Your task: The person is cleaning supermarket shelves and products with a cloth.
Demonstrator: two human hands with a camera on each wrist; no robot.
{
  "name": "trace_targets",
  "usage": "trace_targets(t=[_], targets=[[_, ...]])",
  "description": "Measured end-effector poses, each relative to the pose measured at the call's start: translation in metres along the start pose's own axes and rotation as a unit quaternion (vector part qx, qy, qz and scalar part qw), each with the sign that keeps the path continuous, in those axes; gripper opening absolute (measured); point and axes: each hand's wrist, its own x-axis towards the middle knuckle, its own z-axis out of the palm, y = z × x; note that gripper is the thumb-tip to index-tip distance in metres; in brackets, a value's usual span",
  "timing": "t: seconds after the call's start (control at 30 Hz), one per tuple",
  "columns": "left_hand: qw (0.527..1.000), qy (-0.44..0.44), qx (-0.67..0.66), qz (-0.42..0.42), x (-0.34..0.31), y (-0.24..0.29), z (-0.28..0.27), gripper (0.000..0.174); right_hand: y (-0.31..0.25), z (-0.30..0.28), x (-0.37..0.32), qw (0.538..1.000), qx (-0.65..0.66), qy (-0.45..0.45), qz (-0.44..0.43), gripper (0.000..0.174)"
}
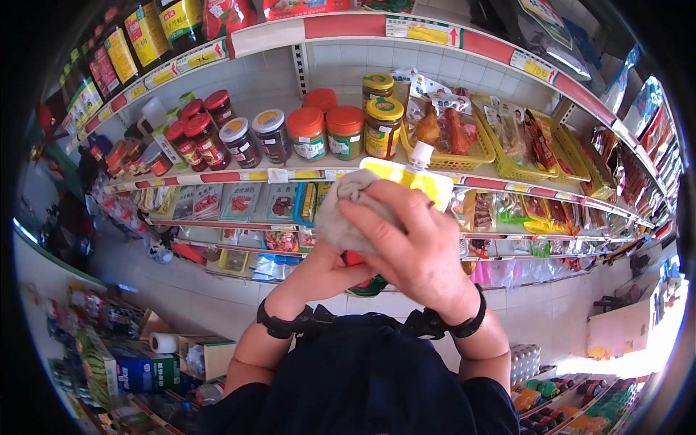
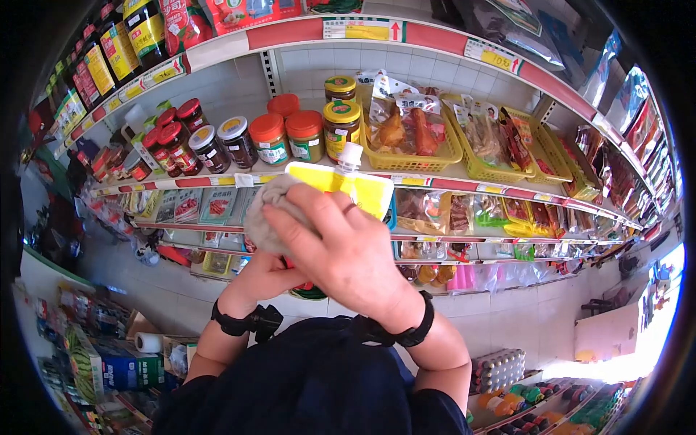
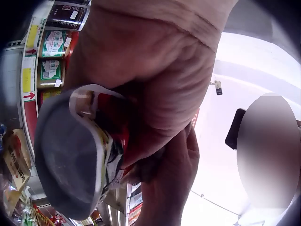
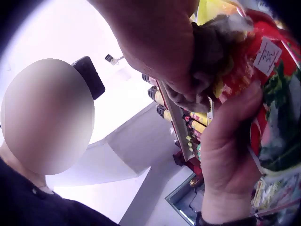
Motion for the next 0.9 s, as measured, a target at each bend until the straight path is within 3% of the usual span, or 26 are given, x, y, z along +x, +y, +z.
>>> trace_targets(t=[0.07, 0.1, 0.17, 0.3, 0.4, 0.5, 0.53, 0.6, 0.67, 0.7, 0.73, 0.8, 0.83, 0.9], targets=[[1.0, 0.014, 0.0, 0.02, 0.001, 0.002, 0.004, 0.07, 0.003, -0.009, -0.002, 0.999, -0.026, -0.02, 0.035, 0.057], [0.993, 0.016, -0.115, 0.001, 0.001, 0.009, 0.006, 0.072, 0.012, -0.012, -0.005, 0.997, -0.037, 0.014, 0.072, 0.054], [0.991, 0.023, -0.13, -0.004, 0.0, 0.013, 0.005, 0.073, 0.034, -0.019, -0.013, 0.987, -0.038, 0.051, 0.146, 0.05], [0.989, 0.049, -0.142, 0.017, 0.002, 0.001, 0.005, 0.075, 0.015, -0.012, -0.014, 0.999, -0.001, -0.003, 0.048, 0.053], [0.991, 0.062, -0.106, 0.047, 0.003, 0.002, 0.003, 0.075, 0.014, -0.011, -0.014, 0.999, 0.025, -0.01, 0.038, 0.049], [0.987, 0.042, -0.157, 0.017, 0.004, 0.01, -0.003, 0.077, 0.039, -0.017, -0.018, 0.986, -0.009, 0.037, 0.16, 0.045], [0.986, 0.044, -0.161, 0.016, 0.005, 0.01, -0.004, 0.076, 0.038, -0.016, -0.018, 0.986, -0.007, 0.036, 0.16, 0.045], [0.985, 0.046, -0.165, 0.015, 0.01, 0.009, -0.003, 0.076, 0.03, -0.012, -0.017, 0.996, 0.01, 0.016, 0.092, 0.045], [0.98, 0.112, -0.132, 0.098, 0.015, 0.007, 0.002, 0.072, 0.008, -0.006, -0.01, 0.996, 0.067, -0.037, 0.036, 0.049], [0.99, 0.086, -0.053, 0.101, 0.012, 0.004, -0.003, 0.072, 0.009, -0.007, -0.01, 0.998, 0.049, -0.032, 0.036, 0.048], [0.99, 0.084, -0.052, 0.1, 0.012, 0.005, -0.005, 0.072, 0.012, -0.007, -0.009, 0.999, 0.031, -0.026, 0.036, 0.047], [0.986, 0.059, -0.156, 0.011, 0.012, 0.009, -0.007, 0.077, 0.032, -0.009, -0.012, 0.99, 0.007, 0.018, 0.14, 0.044], [0.986, 0.059, -0.156, 0.01, 0.012, 0.01, -0.009, 0.077, 0.043, -0.01, -0.013, 0.985, -0.015, 0.033, 0.17, 0.043], [0.986, 0.055, -0.156, -0.01, 0.016, 0.011, -0.012, 0.076, 0.043, -0.006, -0.013, 0.99, -0.004, 0.02, 0.138, 0.043]])
